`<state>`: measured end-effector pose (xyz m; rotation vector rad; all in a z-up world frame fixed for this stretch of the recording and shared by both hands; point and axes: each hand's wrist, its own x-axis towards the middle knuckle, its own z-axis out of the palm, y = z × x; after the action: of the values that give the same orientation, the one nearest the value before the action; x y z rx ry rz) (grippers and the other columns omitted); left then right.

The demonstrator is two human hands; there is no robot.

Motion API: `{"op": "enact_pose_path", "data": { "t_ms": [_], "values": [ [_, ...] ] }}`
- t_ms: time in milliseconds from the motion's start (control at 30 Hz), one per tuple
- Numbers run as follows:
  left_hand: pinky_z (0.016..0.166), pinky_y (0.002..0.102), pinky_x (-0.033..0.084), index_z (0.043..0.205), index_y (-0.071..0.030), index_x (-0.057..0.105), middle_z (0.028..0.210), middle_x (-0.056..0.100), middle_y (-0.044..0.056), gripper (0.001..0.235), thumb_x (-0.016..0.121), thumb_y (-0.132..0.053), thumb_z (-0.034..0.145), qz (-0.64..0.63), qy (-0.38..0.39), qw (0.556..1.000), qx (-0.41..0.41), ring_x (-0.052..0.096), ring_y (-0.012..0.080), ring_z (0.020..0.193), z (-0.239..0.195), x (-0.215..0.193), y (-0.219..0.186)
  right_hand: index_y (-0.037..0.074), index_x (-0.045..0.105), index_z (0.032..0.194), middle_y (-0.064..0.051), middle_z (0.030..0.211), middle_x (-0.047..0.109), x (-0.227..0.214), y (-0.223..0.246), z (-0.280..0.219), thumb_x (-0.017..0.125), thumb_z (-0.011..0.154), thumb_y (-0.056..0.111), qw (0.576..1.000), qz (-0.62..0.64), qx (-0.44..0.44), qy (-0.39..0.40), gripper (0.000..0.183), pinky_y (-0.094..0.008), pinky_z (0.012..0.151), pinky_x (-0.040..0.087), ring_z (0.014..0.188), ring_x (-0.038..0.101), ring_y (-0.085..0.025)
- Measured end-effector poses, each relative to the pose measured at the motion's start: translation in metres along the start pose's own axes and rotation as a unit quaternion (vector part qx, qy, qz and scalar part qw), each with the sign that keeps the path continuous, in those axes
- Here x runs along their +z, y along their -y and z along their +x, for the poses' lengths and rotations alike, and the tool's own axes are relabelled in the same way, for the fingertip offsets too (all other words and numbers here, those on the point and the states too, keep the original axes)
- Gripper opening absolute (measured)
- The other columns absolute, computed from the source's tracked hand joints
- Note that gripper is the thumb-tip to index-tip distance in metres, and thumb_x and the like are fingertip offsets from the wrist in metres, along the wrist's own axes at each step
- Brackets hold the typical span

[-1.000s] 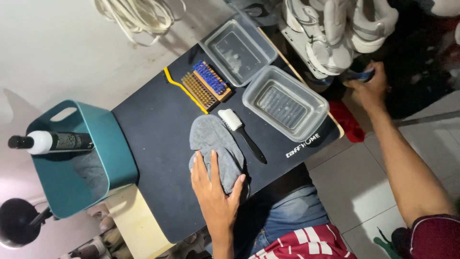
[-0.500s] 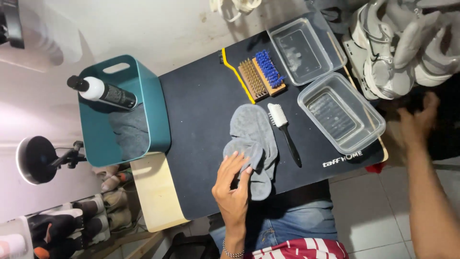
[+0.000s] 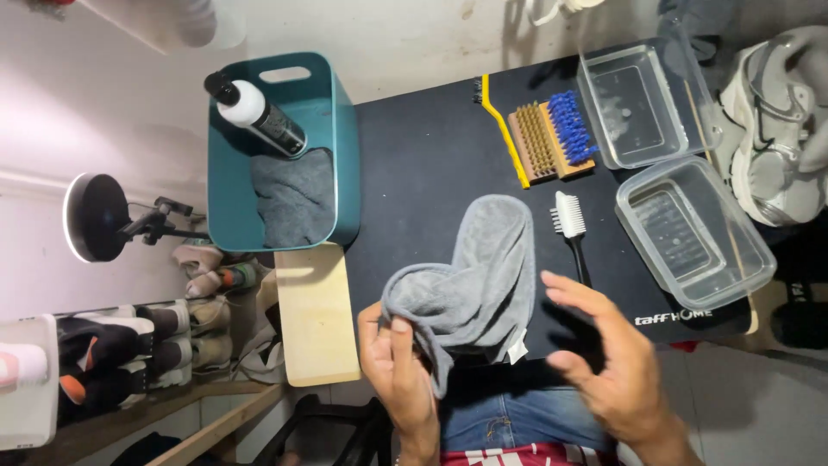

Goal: The person removes a blue insole from a white sneaker and cleans it with a brush and cleaning solution. They then place the insole back into the shoe and wipe the shoe's exterior with a grey cloth.

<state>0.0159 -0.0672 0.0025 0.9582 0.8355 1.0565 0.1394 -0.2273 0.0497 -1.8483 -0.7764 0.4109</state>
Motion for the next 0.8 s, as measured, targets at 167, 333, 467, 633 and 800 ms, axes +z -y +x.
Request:
{"op": "enact_pose_path", "data": {
  "t_ms": [167,333,467,633,800],
  "values": [
    [0.098,0.034,0.053,0.120,-0.003,0.063,0.116,0.072,0.014,0.034,0.063,-0.026,0.095,0.114,0.126,0.982,-0.086,0.068,0.0227,0.111,0.000,-0.006,-0.019,0.017,0.013,0.165,-0.028,0.170,-0.007,0.079,-0.026,0.035,0.055,0.087,0.049,0.958,-0.238,-0.045,0.153,0.094,-0.066,0.120,-0.001,0.153,-0.010,-0.055],
    [0.115,0.041,0.048,0.134,-0.007,0.058,0.142,0.064,0.014,0.040,0.056,-0.029,0.100,0.212,0.089,0.973,-0.004,0.061,0.0282,0.135,0.024,-0.039,-0.019,0.004,0.013,0.163,-0.034,0.167,-0.003,0.109,-0.021,0.087,0.046,0.069,-0.008,0.942,-0.289,-0.058,0.161,0.101,-0.070,0.119,0.003,0.149,-0.011,-0.062],
    [0.108,0.039,0.055,0.136,-0.002,0.054,0.137,0.066,0.020,0.039,0.050,-0.017,0.101,0.206,0.040,0.978,0.009,0.067,0.0309,0.127,0.041,-0.059,-0.010,-0.003,0.010,0.162,-0.029,0.169,0.004,0.134,-0.023,0.110,0.059,0.084,0.001,0.937,-0.221,-0.173,0.209,0.092,-0.063,0.125,0.006,0.154,-0.005,-0.055],
    [0.111,0.037,0.049,0.137,-0.001,0.057,0.141,0.066,0.014,0.043,0.047,-0.022,0.101,0.200,-0.088,0.976,-0.014,0.063,0.0273,0.133,0.045,-0.051,-0.045,-0.001,0.030,0.158,-0.020,0.169,0.024,0.133,-0.009,0.062,0.053,0.086,0.007,0.862,-0.090,-0.298,0.400,0.076,-0.056,0.130,0.013,0.159,0.013,-0.043],
    [0.111,0.036,0.053,0.129,0.001,0.065,0.135,0.069,0.017,0.036,0.054,-0.017,0.099,0.220,-0.012,0.975,0.022,0.065,0.0265,0.131,0.047,-0.060,-0.052,0.009,0.067,0.100,0.003,0.080,0.064,0.091,-0.002,0.056,0.061,0.102,0.033,0.892,0.060,-0.036,0.447,0.025,-0.029,0.065,0.047,0.068,0.058,-0.014]
  ]
}}
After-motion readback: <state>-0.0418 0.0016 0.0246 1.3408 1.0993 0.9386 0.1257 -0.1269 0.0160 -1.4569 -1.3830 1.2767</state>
